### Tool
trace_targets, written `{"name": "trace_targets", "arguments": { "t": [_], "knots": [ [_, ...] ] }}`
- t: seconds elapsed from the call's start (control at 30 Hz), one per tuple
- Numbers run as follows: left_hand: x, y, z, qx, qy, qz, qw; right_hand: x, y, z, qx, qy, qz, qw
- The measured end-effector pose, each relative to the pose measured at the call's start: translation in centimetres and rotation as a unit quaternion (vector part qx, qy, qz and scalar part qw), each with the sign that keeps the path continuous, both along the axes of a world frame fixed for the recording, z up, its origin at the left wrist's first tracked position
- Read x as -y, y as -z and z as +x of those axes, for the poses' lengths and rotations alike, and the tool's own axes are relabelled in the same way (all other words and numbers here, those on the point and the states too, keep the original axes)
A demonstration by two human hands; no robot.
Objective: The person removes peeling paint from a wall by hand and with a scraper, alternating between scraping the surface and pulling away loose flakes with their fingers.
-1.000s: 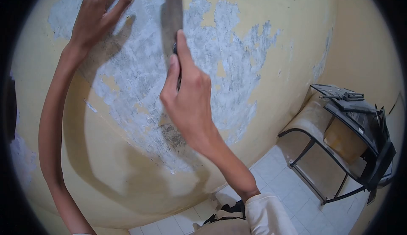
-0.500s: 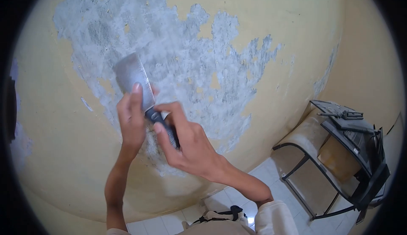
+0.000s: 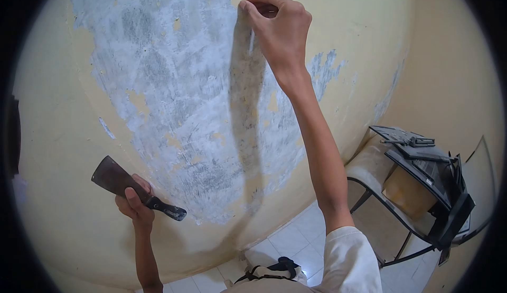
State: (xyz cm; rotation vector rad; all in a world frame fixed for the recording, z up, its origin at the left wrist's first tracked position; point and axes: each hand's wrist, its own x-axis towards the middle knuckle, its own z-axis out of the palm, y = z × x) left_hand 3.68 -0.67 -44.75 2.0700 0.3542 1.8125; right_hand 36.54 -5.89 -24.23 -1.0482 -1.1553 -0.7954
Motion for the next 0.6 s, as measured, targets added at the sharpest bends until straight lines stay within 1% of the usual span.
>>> {"name": "trace_targets", "arguments": {
  "t": [0.07,0.13,0.2,0.27,0.4,0.47,0.57,0.6],
  "knots": [
    [-1.0,0.7,0.1,0.021,0.008,-0.030,0.999,0.2,-0.2,-0.1,-0.008,0.013,-0.004,1.000],
    [-1.8,1.3,0.0,0.007,0.010,-0.022,1.000,0.2,-0.1,0.2,-0.025,0.010,0.004,1.000],
    [-2.3,1.7,0.0,-0.004,0.005,-0.012,1.000,0.5,0.1,-0.1,-0.008,0.016,0.001,1.000],
    [-2.8,2.1,0.1,-0.034,-0.004,0.075,0.997,0.6,0.0,-0.7,0.010,0.018,-0.001,1.000],
    [-2.7,2.1,0.9,-0.016,-0.007,0.087,0.996,0.7,-0.2,-2.1,0.014,0.058,-0.014,0.998],
    [-2.7,2.2,0.9,0.017,0.021,0.100,0.995,0.8,-0.4,-2.8,0.019,0.080,-0.016,0.997],
    [-3.0,2.8,1.0,0.041,0.040,0.103,0.993,1.4,-1.2,-3.9,0.011,0.104,-0.050,0.993],
    [-2.9,2.8,1.0,0.039,0.042,0.099,0.993,1.7,-1.6,-4.2,-0.002,0.122,-0.086,0.989]
  ]
}}
